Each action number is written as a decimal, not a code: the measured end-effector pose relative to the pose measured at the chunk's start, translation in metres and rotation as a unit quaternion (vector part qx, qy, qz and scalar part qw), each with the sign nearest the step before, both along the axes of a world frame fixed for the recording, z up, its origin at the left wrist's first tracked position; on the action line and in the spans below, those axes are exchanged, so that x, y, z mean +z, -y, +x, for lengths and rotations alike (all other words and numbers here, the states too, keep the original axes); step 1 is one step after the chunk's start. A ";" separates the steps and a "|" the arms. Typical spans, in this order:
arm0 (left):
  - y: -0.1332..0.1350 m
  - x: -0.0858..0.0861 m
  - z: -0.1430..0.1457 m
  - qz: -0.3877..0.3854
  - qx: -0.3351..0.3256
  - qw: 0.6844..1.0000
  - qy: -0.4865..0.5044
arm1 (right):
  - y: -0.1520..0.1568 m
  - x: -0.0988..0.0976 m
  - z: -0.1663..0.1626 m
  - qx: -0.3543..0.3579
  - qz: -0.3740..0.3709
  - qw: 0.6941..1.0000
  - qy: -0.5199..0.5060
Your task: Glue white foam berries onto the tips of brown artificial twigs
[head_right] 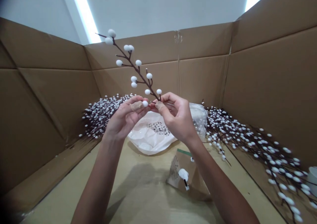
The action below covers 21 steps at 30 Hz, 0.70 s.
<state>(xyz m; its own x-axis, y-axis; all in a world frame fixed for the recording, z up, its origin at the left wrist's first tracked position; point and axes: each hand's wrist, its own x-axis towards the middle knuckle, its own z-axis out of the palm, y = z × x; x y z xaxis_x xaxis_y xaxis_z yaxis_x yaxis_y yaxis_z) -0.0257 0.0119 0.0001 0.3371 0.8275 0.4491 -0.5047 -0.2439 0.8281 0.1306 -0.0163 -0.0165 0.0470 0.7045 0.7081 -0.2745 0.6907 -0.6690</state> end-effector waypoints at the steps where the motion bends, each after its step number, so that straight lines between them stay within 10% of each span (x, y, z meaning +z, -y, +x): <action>1: 0.000 0.000 0.001 0.000 -0.001 1.000 0.006 | 0.001 0.000 0.000 -0.011 0.004 1.000 0.004; 21: 0.000 -0.005 0.004 0.059 0.012 0.998 0.008 | 0.009 0.002 -0.003 -0.112 0.058 0.989 0.076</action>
<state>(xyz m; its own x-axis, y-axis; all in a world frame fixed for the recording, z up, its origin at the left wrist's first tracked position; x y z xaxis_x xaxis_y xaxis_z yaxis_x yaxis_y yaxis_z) -0.0220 0.0121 -0.0052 0.3106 0.7757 0.5493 -0.5100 -0.3517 0.7850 0.1278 -0.0251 -0.0149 0.0805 0.6018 0.7946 -0.0082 0.7976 -0.6032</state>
